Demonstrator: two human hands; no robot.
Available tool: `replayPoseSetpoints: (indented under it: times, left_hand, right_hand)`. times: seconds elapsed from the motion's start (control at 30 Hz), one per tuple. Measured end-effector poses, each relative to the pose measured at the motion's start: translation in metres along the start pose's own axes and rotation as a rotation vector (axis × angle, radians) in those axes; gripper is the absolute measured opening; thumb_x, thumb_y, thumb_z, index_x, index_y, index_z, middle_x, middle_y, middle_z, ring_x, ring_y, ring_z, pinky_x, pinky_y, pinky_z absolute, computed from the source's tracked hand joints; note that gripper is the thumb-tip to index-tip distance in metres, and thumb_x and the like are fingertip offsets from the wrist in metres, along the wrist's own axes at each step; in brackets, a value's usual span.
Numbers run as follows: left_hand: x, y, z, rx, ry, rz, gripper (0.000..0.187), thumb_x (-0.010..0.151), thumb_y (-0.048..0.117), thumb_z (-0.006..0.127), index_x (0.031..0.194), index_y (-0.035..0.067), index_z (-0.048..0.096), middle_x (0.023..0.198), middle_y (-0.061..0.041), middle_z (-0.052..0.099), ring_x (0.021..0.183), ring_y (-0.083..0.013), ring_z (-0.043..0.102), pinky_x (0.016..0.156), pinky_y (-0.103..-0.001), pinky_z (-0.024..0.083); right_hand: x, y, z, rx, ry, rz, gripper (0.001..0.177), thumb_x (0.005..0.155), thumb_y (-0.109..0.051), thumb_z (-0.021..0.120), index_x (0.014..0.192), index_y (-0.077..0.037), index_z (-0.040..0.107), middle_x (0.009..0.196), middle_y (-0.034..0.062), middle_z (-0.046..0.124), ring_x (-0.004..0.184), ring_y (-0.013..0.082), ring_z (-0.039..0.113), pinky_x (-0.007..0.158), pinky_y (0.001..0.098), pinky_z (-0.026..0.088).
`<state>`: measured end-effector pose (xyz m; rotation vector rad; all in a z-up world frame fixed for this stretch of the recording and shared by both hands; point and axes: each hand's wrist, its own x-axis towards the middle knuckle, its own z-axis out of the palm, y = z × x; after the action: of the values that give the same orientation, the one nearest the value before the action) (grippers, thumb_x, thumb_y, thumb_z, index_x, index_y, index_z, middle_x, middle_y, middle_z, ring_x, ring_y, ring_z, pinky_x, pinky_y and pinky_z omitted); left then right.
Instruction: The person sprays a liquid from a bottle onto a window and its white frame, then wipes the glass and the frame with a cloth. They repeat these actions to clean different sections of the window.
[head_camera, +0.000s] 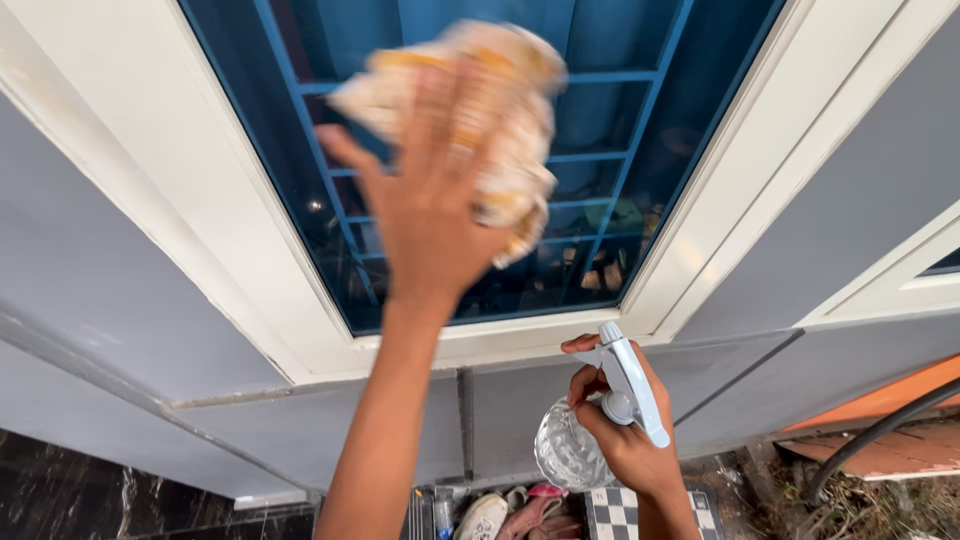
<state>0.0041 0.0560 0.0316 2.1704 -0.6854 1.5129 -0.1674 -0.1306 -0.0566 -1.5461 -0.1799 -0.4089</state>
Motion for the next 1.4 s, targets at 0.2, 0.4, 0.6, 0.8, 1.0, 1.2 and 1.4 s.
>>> replayPoseSetpoints:
  times: [0.2, 0.4, 0.6, 0.8, 1.0, 1.2, 1.4]
  left_hand:
    - [-0.075, -0.024, -0.038, 0.143, 0.037, -0.362, 0.084, 0.072, 0.034, 0.092, 0.148, 0.024, 0.058, 0.163, -0.019, 0.042, 0.156, -0.0391, 0.027, 0.115, -0.074, -0.017]
    - [-0.079, -0.028, -0.021, 0.138, 0.095, -0.352, 0.086, 0.076, 0.033, 0.092, 0.152, 0.027, 0.053, 0.166, -0.021, 0.038, 0.159, -0.0390, 0.024, 0.119, -0.076, -0.016]
    - [-0.039, -0.015, 0.005, 0.067, 0.156, -0.191, 0.086, 0.079, 0.049, 0.090, 0.152, 0.030, 0.050, 0.167, -0.016, 0.032, 0.158, -0.0374, 0.020, 0.120, -0.075, -0.015]
    - [-0.060, 0.042, 0.036, -0.025, -0.177, 0.026, 0.076, 0.072, 0.035, 0.092, 0.141, 0.038, 0.061, 0.170, 0.006, 0.036, 0.161, -0.0183, 0.028, 0.128, -0.073, -0.011]
    - [-0.026, 0.023, 0.025, 0.034, 0.084, -0.187, 0.083, 0.074, 0.038, 0.095, 0.147, 0.034, 0.058, 0.168, 0.000, 0.030, 0.159, -0.0284, 0.022, 0.118, -0.078, -0.017]
    - [-0.016, 0.042, 0.048, -0.075, 0.008, -0.085, 0.085, 0.075, 0.051, 0.094, 0.148, 0.036, 0.053, 0.168, -0.001, 0.027, 0.158, -0.0302, 0.021, 0.116, -0.081, -0.014]
    - [-0.072, 0.073, 0.061, -0.052, -0.179, -0.088, 0.086, 0.070, 0.048, 0.094, 0.145, 0.035, 0.055, 0.168, 0.004, 0.030, 0.158, -0.0259, 0.023, 0.115, -0.083, -0.011]
  right_hand:
    - [-0.003, 0.001, -0.007, -0.096, 0.072, 0.041, 0.057, 0.063, 0.016, 0.055, 0.117, 0.004, 0.062, 0.115, 0.0141, 0.071, 0.071, 0.0172, 0.066, 0.061, 0.0314, 0.053]
    - [-0.004, 0.001, -0.008, -0.136, 0.061, 0.073, 0.055, 0.064, 0.016, 0.057, 0.117, 0.003, 0.063, 0.116, 0.0136, 0.071, 0.069, 0.0171, 0.066, 0.059, 0.0323, 0.053]
    - [0.003, -0.002, 0.005, -0.046, -0.034, -0.002, 0.055, 0.065, 0.016, 0.056, 0.119, 0.003, 0.060, 0.119, 0.0161, 0.069, 0.071, 0.0174, 0.066, 0.064, 0.0327, 0.056]
    - [-0.001, -0.003, 0.010, 0.039, -0.082, 0.005, 0.055, 0.065, 0.017, 0.054, 0.118, 0.004, 0.060, 0.121, 0.0167, 0.068, 0.073, 0.0182, 0.064, 0.065, 0.0330, 0.055]
    - [-0.009, -0.007, -0.008, -0.022, -0.014, 0.028, 0.056, 0.064, 0.017, 0.055, 0.118, 0.004, 0.062, 0.117, 0.0153, 0.068, 0.071, 0.0181, 0.065, 0.063, 0.0323, 0.055]
    - [-0.005, -0.005, -0.026, -0.074, 0.057, 0.027, 0.056, 0.064, 0.017, 0.054, 0.118, 0.003, 0.061, 0.117, 0.0141, 0.069, 0.071, 0.0171, 0.065, 0.061, 0.0316, 0.054]
    - [0.005, -0.001, -0.029, -0.026, 0.045, -0.024, 0.055, 0.066, 0.017, 0.054, 0.120, 0.003, 0.058, 0.121, 0.0155, 0.069, 0.073, 0.0171, 0.064, 0.064, 0.0319, 0.054]
